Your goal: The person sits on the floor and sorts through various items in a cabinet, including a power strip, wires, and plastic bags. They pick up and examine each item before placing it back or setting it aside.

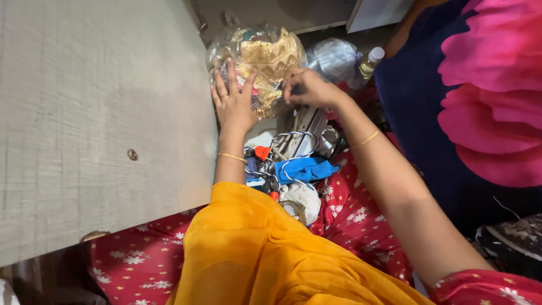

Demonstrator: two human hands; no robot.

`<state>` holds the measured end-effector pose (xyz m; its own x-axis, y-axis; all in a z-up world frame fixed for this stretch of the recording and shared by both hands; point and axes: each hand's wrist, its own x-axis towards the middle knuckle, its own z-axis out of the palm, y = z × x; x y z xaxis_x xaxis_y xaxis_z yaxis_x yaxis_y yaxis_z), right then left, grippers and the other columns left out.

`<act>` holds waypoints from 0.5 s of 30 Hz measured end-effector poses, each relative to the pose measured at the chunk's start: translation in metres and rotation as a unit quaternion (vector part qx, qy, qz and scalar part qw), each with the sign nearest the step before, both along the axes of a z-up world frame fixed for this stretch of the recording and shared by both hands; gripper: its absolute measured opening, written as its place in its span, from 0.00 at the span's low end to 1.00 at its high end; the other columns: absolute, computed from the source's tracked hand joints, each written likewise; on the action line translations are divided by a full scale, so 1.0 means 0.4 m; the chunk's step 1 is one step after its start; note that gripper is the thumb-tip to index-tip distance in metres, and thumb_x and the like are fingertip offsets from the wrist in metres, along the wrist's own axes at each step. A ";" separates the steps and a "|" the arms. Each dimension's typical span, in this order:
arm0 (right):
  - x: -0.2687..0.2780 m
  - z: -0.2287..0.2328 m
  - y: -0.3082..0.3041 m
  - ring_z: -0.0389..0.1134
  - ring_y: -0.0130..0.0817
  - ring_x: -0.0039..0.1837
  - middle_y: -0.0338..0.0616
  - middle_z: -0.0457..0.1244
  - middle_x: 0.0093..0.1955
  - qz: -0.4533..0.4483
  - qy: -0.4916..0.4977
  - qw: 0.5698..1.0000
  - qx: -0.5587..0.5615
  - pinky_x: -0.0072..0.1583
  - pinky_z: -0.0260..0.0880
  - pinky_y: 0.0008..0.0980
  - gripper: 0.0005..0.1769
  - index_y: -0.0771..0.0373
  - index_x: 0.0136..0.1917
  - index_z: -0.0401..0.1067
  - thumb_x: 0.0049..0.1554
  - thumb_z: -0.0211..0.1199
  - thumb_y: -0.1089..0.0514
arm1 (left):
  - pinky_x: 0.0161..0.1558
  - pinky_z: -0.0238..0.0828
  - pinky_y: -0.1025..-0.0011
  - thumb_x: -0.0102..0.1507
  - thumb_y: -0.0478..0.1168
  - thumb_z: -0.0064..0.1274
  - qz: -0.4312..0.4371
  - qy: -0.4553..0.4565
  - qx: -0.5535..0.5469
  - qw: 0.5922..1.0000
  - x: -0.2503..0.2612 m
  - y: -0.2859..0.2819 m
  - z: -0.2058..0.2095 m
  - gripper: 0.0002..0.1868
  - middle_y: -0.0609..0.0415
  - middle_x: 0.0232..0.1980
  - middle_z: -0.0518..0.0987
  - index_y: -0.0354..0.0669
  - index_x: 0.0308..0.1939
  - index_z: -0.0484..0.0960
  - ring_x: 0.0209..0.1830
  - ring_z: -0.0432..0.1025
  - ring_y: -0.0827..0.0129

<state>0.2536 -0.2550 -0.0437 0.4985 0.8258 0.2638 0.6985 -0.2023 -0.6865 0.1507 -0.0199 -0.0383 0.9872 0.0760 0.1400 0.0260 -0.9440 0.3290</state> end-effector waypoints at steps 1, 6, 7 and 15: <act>0.005 -0.009 -0.002 0.69 0.37 0.55 0.42 0.66 0.49 -0.048 0.054 0.997 0.013 0.59 0.70 0.36 0.05 0.61 0.42 0.77 0.51 0.70 0.66 | 0.77 0.38 0.45 0.40 0.41 0.77 0.001 -0.002 0.006 1.000 0.002 0.000 -0.003 0.57 0.52 0.84 0.36 0.71 0.72 0.68 0.83 0.35 0.39; 0.007 -0.003 0.005 0.72 0.34 0.50 0.44 0.70 0.47 -0.133 0.094 0.985 0.055 0.54 0.73 0.32 0.09 0.62 0.50 0.79 0.55 0.72 0.62 | 0.77 0.37 0.44 0.44 0.37 0.72 0.000 -0.011 0.014 1.000 0.003 0.001 -0.017 0.54 0.52 0.84 0.36 0.71 0.73 0.68 0.82 0.35 0.39; -0.001 0.012 0.008 0.72 0.35 0.48 0.45 0.70 0.46 -0.133 0.069 0.989 0.011 0.53 0.72 0.33 0.15 0.61 0.54 0.78 0.52 0.73 0.63 | 0.77 0.37 0.44 0.45 0.36 0.70 0.001 -0.016 0.023 1.000 0.004 0.001 -0.019 0.53 0.51 0.84 0.36 0.71 0.73 0.68 0.82 0.35 0.38; -0.052 0.040 0.070 0.73 0.42 0.47 0.48 0.69 0.49 -0.121 0.011 0.988 -0.097 0.51 0.73 0.38 0.27 0.61 0.60 0.75 0.46 0.74 0.60 | 0.76 0.36 0.41 0.49 0.34 0.67 -0.001 -0.026 0.010 1.000 0.002 0.004 -0.022 0.49 0.51 0.84 0.35 0.70 0.73 0.68 0.82 0.36 0.37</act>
<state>0.2330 -0.2269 -0.0278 0.6911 0.7159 0.0994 0.5990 -0.4903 -0.6331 0.1516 -0.0184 -0.0472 0.9787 0.0696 0.1932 0.0064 -0.9507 0.3102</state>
